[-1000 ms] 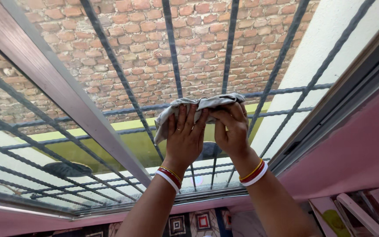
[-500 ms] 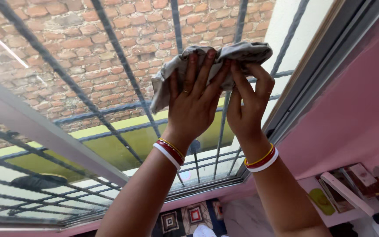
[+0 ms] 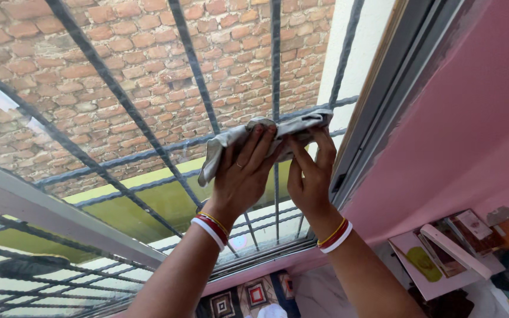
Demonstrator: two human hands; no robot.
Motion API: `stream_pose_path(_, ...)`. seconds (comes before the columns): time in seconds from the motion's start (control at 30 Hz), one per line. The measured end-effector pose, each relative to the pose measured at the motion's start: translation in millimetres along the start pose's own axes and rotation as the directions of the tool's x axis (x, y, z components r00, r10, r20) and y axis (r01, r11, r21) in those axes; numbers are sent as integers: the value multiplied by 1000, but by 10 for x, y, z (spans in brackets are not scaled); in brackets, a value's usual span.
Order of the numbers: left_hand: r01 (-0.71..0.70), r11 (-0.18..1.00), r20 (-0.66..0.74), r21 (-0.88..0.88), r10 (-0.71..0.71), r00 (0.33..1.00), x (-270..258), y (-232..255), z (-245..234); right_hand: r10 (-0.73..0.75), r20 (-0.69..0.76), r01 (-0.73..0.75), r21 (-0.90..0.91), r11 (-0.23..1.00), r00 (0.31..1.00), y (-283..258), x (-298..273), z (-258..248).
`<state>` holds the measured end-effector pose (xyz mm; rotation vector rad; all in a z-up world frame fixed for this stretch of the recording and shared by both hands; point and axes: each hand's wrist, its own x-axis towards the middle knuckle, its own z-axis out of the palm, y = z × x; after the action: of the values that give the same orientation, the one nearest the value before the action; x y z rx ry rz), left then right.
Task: The person wipes a glass window pane using a cloth. They clean the surface in circular and back-and-forth motions, covering the entire visible area of the window.
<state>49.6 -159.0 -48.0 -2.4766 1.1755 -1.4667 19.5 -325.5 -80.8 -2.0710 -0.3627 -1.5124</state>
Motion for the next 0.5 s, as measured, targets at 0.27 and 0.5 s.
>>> stream_pose_path(0.27, -36, 984, 34, -174, 42, 999, 1059, -42, -49, 33, 83, -10, -257, 966, 996, 332, 823, -274)
stream_pose_path(0.5, -34, 916, -30, -400, 25, 999, 1063, 243, 277, 89, 83, -57, -330, 942, 993, 638, 601, -231)
